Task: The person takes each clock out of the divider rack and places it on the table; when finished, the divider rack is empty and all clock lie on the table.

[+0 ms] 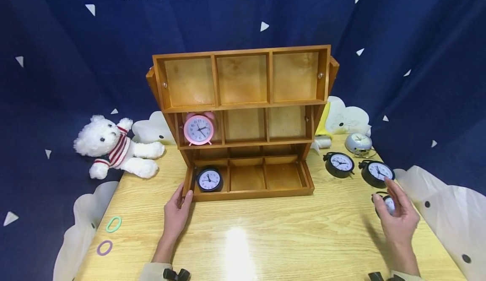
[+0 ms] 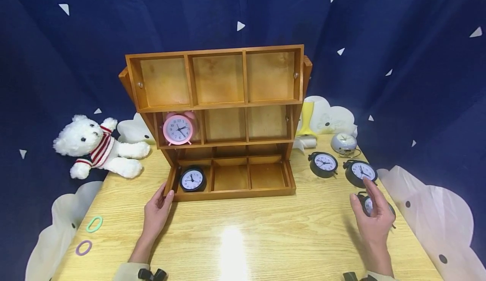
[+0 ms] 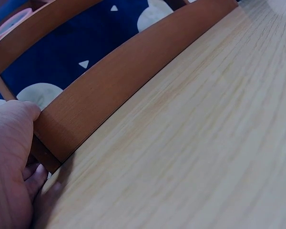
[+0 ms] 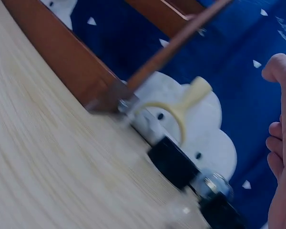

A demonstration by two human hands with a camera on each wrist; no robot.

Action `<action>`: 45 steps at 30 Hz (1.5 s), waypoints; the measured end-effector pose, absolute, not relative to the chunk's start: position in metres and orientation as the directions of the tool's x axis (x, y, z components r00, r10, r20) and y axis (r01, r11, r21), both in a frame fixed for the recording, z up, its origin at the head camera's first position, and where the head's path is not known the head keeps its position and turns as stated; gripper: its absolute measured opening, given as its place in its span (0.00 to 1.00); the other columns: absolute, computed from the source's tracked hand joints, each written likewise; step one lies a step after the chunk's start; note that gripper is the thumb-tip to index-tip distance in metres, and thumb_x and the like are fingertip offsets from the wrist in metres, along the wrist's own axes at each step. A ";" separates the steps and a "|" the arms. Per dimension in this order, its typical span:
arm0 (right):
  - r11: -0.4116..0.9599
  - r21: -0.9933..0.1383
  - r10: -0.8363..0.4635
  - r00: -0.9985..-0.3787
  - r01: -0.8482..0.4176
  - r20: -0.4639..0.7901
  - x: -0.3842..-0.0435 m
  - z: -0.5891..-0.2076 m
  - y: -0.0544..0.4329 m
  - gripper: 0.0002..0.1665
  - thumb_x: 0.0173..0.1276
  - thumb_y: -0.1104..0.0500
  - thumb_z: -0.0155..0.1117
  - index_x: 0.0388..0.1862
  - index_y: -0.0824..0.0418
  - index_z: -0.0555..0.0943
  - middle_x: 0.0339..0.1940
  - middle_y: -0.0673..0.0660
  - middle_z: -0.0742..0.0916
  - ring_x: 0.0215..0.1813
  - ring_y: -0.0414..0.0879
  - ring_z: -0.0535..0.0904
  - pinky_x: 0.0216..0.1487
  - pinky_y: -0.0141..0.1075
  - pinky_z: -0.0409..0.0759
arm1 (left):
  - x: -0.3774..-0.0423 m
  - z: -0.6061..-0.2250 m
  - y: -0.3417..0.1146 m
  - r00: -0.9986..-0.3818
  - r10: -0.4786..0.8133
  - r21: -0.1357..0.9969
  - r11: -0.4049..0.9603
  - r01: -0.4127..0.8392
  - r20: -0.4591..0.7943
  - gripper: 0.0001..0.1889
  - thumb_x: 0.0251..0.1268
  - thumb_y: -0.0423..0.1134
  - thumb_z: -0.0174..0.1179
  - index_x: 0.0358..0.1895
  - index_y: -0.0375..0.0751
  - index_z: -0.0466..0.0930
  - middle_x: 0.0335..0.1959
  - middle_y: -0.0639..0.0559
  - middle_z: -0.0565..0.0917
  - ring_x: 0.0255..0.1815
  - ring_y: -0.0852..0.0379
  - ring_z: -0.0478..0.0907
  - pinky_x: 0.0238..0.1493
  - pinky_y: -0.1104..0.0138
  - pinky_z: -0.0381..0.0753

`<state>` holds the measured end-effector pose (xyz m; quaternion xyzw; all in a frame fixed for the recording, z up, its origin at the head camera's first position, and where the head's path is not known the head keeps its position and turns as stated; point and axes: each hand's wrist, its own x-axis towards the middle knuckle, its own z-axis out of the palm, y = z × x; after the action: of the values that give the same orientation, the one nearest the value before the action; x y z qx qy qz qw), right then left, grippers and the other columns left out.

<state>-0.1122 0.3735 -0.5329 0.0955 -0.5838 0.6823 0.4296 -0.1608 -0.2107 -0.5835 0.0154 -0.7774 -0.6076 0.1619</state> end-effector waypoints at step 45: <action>0.463 -0.877 -0.027 -0.991 -0.126 0.128 -0.197 -0.577 0.265 0.59 0.67 0.51 0.77 0.87 0.57 0.51 0.86 0.64 0.59 0.84 0.65 0.53 0.81 0.64 0.56 | -0.162 -0.586 -0.213 -0.951 -0.224 0.958 0.239 0.159 0.214 0.27 0.79 0.39 0.61 0.75 0.35 0.71 0.72 0.39 0.76 0.70 0.46 0.74 0.63 0.82 0.72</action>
<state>-0.1967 0.2649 -0.5771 0.0449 -0.8539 0.5164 0.0478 -0.1621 -0.2128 -0.5859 0.0210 -0.7717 -0.6163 0.1554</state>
